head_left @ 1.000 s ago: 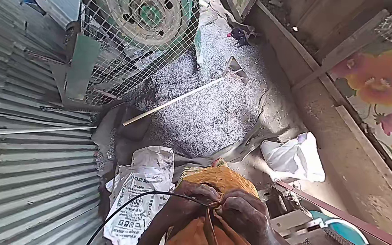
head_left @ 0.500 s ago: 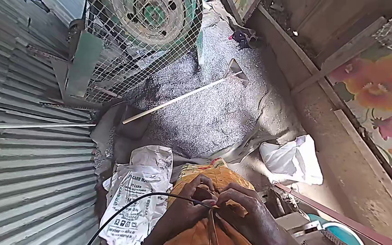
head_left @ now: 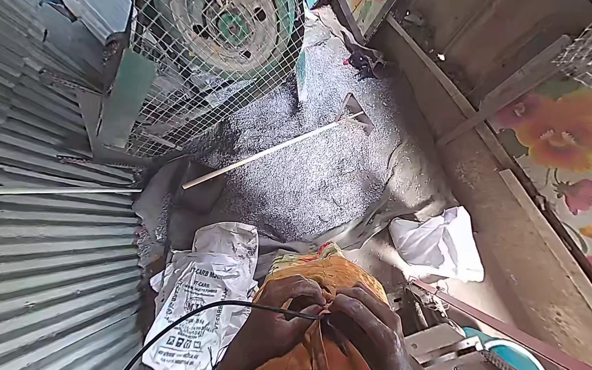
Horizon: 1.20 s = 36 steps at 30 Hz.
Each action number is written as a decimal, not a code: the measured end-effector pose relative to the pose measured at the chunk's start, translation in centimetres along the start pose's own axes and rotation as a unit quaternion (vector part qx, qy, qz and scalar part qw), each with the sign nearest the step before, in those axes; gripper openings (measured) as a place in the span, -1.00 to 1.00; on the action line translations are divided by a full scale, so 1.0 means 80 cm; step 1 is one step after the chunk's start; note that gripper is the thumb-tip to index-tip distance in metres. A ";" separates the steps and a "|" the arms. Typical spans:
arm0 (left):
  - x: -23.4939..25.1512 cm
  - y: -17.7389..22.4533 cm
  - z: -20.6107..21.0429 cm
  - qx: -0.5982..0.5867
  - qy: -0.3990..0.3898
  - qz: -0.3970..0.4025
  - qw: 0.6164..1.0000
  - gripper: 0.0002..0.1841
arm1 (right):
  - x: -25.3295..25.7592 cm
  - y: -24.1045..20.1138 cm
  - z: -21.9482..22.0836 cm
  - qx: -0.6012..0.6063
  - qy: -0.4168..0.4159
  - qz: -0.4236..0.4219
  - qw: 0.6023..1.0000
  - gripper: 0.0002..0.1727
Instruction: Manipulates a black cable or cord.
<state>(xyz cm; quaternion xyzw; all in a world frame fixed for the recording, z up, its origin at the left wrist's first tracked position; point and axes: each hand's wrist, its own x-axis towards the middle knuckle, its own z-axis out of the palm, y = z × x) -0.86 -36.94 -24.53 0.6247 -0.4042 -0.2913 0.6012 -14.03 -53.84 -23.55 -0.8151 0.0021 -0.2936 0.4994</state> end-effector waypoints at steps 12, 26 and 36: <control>0.001 -0.010 0.012 0.022 0.034 0.027 0.999 -0.90 | 0.010 0.020 -0.022 0.126 -0.184 0.070 0.972 -0.89; -0.010 0.003 0.009 0.053 0.026 0.048 0.997 -0.84 | -0.010 0.006 -0.014 -0.026 -0.027 0.037 0.999 -0.92; 0.003 -0.014 0.027 0.011 0.004 0.095 0.995 -0.93 | 0.010 0.020 -0.055 0.122 -0.185 0.063 0.973 -0.91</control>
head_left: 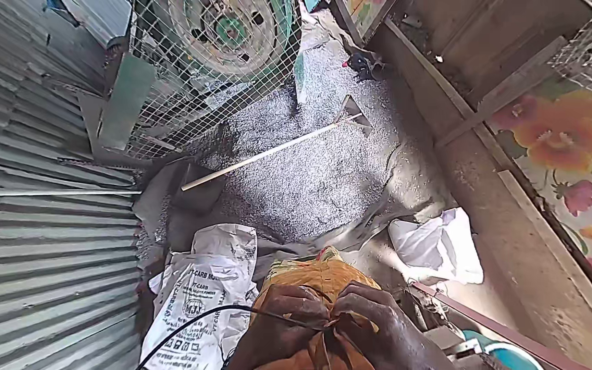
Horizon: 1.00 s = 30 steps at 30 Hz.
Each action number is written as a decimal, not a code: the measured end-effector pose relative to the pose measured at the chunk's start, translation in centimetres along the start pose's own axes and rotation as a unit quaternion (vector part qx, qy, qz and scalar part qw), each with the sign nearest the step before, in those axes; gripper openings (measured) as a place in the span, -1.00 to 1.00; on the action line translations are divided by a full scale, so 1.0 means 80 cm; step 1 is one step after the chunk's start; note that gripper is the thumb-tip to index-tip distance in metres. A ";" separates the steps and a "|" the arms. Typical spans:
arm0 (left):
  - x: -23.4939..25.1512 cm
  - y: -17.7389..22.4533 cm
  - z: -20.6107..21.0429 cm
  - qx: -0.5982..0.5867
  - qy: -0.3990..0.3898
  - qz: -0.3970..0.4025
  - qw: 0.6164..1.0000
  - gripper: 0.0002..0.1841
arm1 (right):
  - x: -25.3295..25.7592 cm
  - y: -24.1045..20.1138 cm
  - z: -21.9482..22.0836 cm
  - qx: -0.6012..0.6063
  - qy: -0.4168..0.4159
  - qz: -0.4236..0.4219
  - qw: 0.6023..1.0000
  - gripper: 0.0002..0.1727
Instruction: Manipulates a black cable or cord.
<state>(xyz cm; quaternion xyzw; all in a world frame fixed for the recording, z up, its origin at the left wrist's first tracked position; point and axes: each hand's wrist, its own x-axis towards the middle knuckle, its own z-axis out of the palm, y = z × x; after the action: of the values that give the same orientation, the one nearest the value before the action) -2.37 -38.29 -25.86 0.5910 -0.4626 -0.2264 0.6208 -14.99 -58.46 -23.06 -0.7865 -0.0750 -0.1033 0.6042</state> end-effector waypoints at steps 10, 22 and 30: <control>0.036 0.038 0.012 0.023 -0.013 -0.071 0.997 -0.84 | -0.003 0.017 -0.022 0.110 -0.071 0.006 0.991 -0.88; 0.003 0.005 0.003 -0.037 -0.019 -0.059 0.997 -0.87 | -0.010 0.000 0.009 0.018 -0.012 -0.008 1.000 -0.88; 0.020 0.040 0.000 0.019 -0.039 -0.074 0.996 -0.72 | -0.012 -0.002 0.015 0.026 0.045 -0.008 0.999 -0.88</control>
<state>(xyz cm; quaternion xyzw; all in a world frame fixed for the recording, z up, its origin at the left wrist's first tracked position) -2.49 -38.98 -22.39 0.6266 -0.4454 -0.2858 0.5721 -15.90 -57.23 -23.43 -0.7645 -0.0569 -0.1411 0.6264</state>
